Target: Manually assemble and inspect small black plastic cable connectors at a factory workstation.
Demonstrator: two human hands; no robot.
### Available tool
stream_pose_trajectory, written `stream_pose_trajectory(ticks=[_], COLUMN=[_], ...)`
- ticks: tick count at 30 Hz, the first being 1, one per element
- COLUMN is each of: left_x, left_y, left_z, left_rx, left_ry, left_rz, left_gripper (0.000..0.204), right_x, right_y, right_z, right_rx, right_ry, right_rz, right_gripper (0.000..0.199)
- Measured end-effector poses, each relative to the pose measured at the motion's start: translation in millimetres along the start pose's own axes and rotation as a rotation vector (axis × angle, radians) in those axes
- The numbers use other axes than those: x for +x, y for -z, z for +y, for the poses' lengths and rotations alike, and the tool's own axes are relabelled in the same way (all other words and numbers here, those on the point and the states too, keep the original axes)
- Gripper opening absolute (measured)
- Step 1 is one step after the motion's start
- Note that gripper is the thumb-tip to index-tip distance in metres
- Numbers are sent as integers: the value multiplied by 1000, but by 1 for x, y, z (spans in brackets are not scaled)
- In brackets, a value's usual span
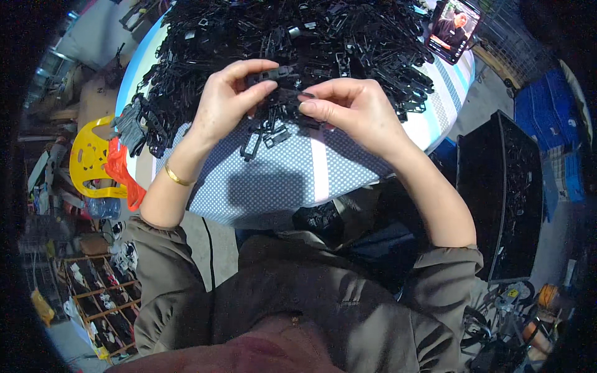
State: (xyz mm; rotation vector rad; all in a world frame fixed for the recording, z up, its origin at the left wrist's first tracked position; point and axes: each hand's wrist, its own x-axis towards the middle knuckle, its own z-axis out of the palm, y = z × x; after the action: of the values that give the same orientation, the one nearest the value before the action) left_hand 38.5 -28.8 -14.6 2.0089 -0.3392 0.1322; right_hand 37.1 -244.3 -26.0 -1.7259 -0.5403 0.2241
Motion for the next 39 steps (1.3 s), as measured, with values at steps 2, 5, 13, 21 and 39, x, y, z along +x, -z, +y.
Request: stream_pose_trajectory(ticks=[2,5,13,21,39], left_x=[-4,-10,-18,-21,-22], left_y=[-3,-6,-6,-13,-16], left_z=[-4,0,-3,-1,-17], left_rx=[51,-136,-188,-490,-458], left_ry=[-11,116,24,124,22], left_rz=[0,-27,-80,-131,-154], left_gripper=[26,28,27,31,45], right_x=[1,1,3,6,11], right_y=[0,0,-13,-27,-33], right_z=[0,1,-1,6,7], right_rx=[167,159,84,0,-107], right_ry=[-9,-70,186,143,47], right_rz=[-28,-37,173,384,335], right_gripper=[22,21,14,15,15])
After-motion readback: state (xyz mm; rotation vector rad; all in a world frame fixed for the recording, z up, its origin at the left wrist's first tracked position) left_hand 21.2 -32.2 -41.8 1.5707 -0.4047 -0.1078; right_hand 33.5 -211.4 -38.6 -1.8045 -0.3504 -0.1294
